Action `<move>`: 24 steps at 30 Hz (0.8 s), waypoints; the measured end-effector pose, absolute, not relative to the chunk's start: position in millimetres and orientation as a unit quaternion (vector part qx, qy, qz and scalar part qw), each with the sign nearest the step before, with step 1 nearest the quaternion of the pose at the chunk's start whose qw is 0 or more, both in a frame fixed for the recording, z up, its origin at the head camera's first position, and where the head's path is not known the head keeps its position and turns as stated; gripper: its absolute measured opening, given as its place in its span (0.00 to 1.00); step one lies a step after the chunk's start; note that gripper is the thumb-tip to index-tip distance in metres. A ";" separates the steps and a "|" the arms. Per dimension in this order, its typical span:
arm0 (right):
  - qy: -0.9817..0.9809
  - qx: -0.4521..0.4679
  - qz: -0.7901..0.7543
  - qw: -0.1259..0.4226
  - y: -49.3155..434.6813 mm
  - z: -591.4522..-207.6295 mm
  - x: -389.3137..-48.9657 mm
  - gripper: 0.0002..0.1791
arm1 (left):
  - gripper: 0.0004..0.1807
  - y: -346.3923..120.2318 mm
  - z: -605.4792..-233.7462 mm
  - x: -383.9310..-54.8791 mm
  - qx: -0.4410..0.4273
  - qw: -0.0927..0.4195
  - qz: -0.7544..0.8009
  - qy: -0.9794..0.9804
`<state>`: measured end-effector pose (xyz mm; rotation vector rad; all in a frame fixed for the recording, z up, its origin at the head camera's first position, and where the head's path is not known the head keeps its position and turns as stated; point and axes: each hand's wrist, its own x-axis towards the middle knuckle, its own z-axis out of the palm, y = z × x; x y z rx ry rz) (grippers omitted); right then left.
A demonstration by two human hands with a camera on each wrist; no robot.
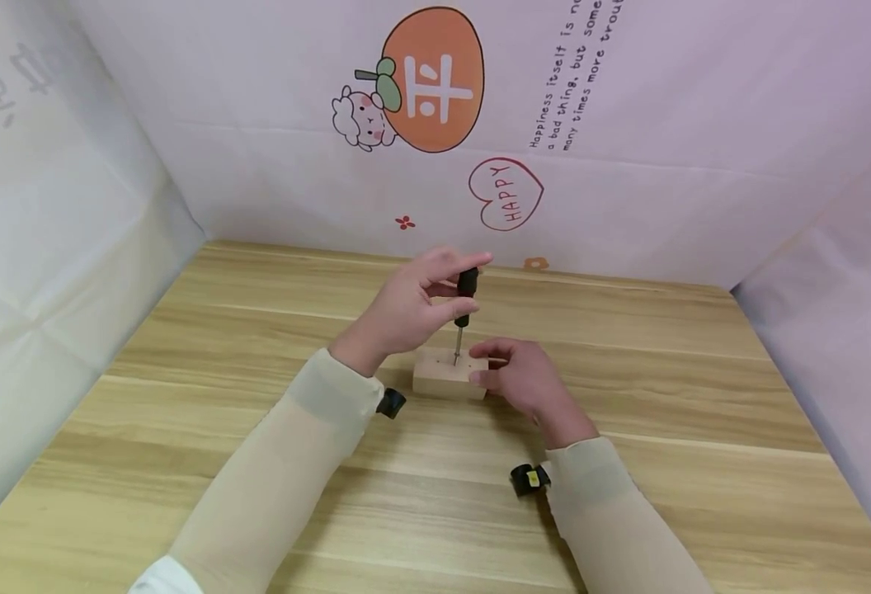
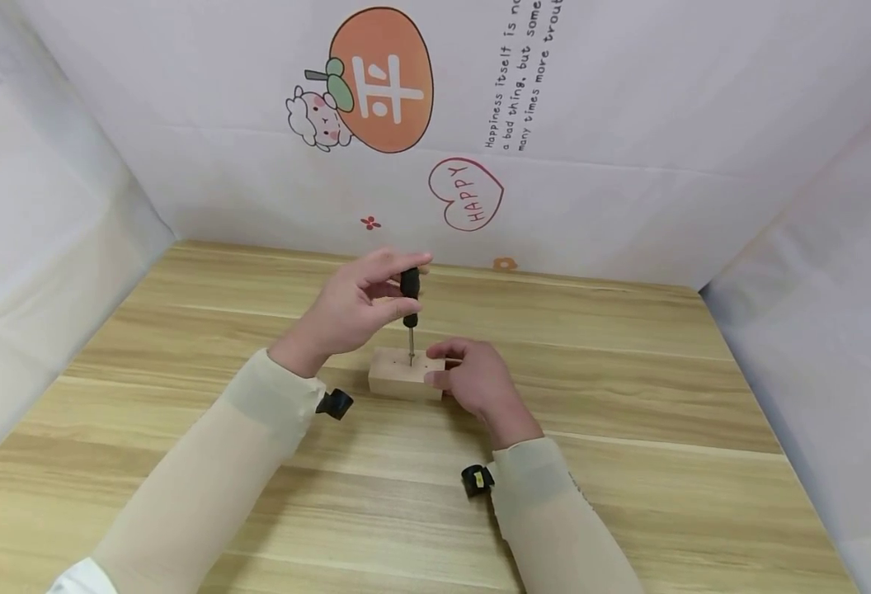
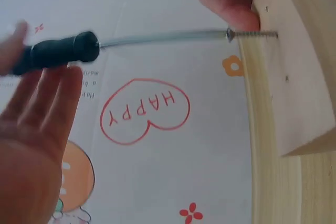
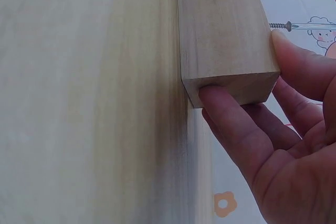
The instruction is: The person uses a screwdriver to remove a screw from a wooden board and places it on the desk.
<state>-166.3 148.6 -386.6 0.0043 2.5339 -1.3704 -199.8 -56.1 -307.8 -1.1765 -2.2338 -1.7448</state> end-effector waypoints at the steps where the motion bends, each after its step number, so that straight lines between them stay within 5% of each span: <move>1: 0.872 0.003 -0.472 0.129 148.8 -386.3 -166.2 0.16 | 0.28 -56.9 -307.6 -200.2 -0.388 0.019 -0.573 -0.721; 5: 0.866 0.009 -0.482 0.134 149.7 -385.1 -165.8 0.17 | 0.26 -57.2 -306.0 -200.7 -0.370 -0.023 -0.589 -0.718; 16: 0.871 -0.001 -0.474 0.128 153.4 -384.7 -165.3 0.17 | 0.26 -45.9 -306.7 -200.1 -0.367 0.072 -0.566 -0.735; 24: 0.863 0.002 -0.485 0.140 151.9 -384.6 -164.5 0.16 | 0.26 -58.1 -308.3 -199.1 -0.373 0.002 -0.586 -0.719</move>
